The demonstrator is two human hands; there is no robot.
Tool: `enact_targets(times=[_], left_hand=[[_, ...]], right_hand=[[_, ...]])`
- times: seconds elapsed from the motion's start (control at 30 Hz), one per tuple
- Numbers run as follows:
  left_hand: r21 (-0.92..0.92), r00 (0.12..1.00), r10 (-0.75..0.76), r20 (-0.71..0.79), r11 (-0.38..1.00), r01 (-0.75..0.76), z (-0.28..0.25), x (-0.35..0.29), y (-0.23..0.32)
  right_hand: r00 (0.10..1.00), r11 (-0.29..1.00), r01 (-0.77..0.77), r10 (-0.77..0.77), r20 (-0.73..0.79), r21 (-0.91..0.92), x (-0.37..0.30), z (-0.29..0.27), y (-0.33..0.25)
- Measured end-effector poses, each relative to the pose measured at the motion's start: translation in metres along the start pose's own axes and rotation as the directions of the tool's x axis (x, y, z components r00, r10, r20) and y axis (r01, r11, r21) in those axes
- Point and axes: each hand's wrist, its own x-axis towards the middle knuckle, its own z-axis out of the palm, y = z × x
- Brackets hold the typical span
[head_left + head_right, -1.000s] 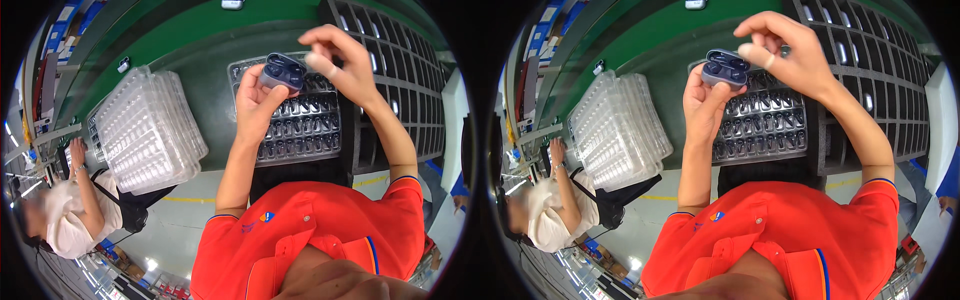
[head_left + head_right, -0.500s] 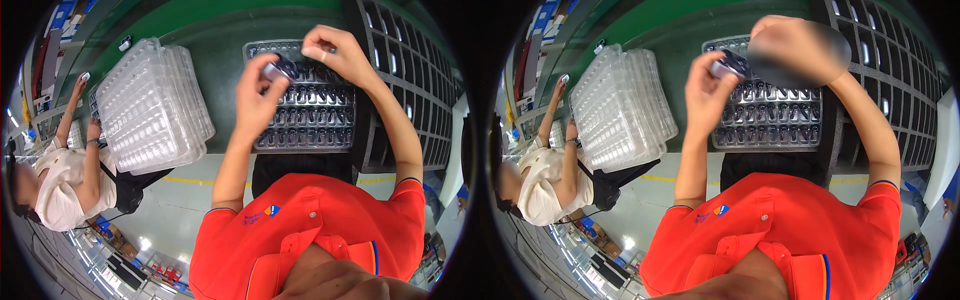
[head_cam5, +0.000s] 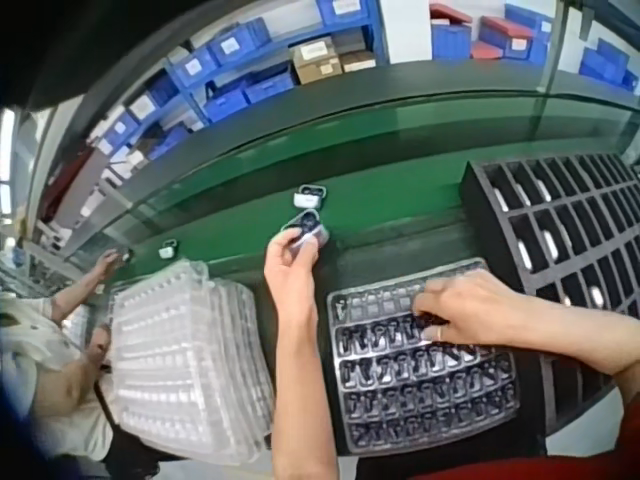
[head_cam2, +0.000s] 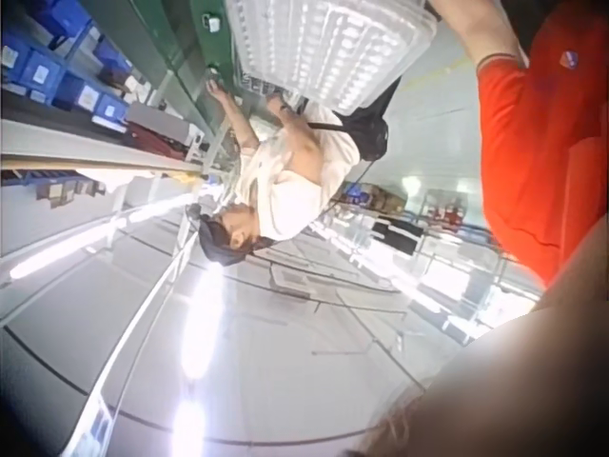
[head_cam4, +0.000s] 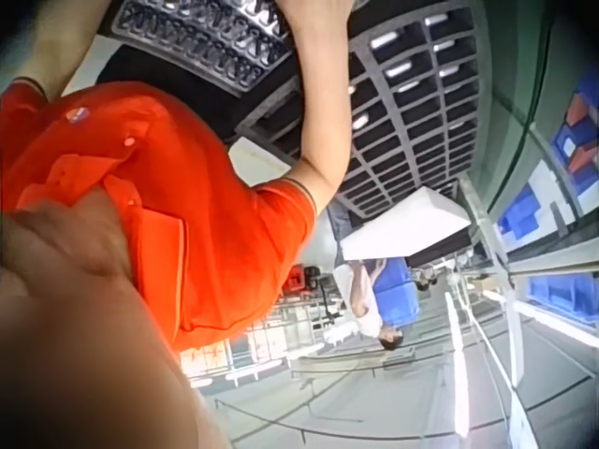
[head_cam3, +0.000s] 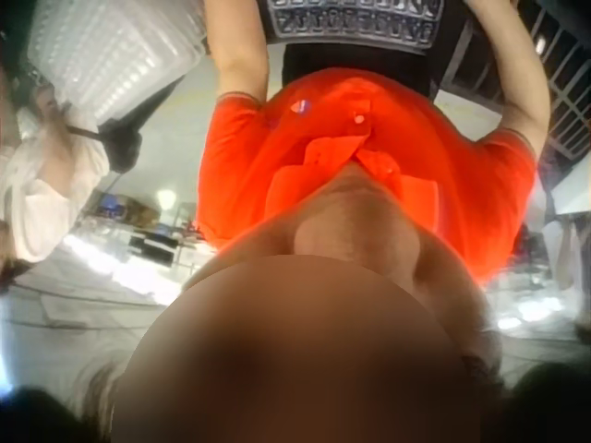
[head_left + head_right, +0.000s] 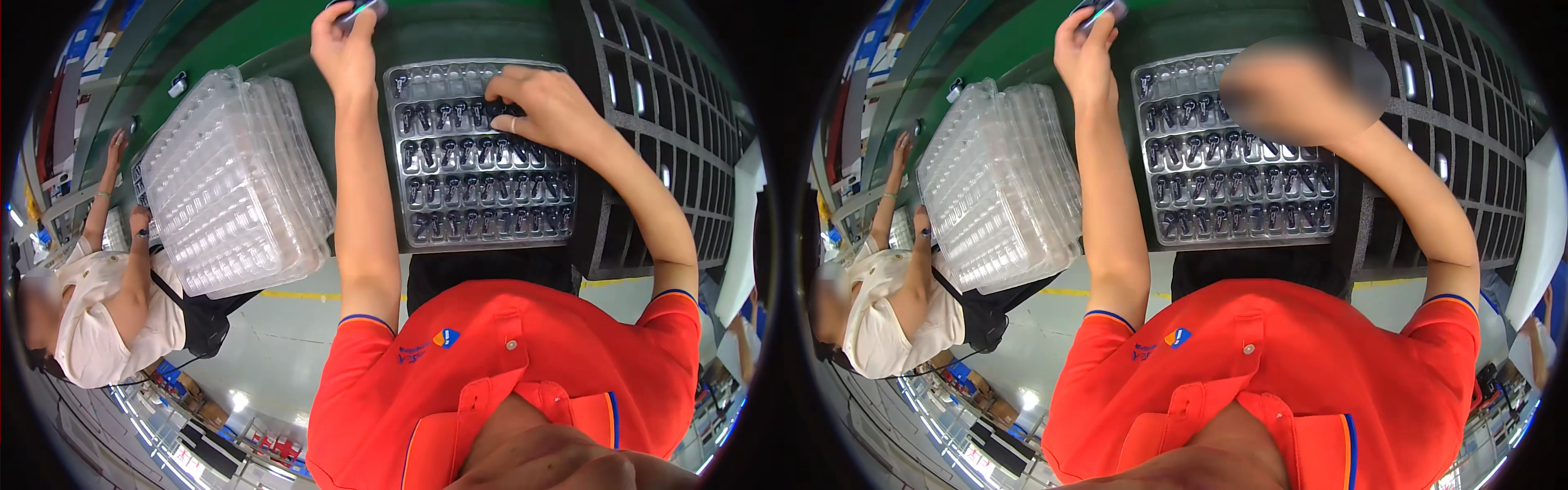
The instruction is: Placing small electronic components into plastic organizer trays on an assembly line.
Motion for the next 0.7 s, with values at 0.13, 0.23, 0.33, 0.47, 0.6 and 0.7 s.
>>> enact_targets(times=[0.13,0.23,0.33,0.47,0.6,0.7], left_hand=[[0.016,0.976,0.02,0.215,1.0,-0.024,-0.013,0.076,-0.05],[0.304,0.975,-0.066,0.213,0.953,-0.002,0.015,0.097,-0.053],[0.347,0.961,-0.078,0.264,0.938,-0.019,0.028,0.114,-0.065],[0.498,0.923,0.029,0.384,0.835,-0.233,0.038,0.133,-0.075],[0.482,0.839,0.26,0.479,0.721,-0.498,-0.005,0.152,-0.078],[0.71,0.862,0.014,0.506,0.56,-0.426,0.04,0.131,-0.055]], right_hand=[[0.997,0.991,-0.078,0.077,0.012,0.112,0.007,0.009,-0.009],[0.958,0.886,-0.286,0.254,0.134,0.366,0.015,-0.001,-0.009],[0.975,0.81,-0.168,0.222,-0.029,0.563,0.055,0.015,-0.006],[0.983,0.917,-0.184,0.164,0.086,0.352,0.101,0.041,-0.008],[0.998,0.971,-0.057,0.057,0.009,0.231,0.109,0.041,-0.031],[0.987,1.0,0.003,-0.003,-0.158,-0.002,0.087,0.048,-0.015]])
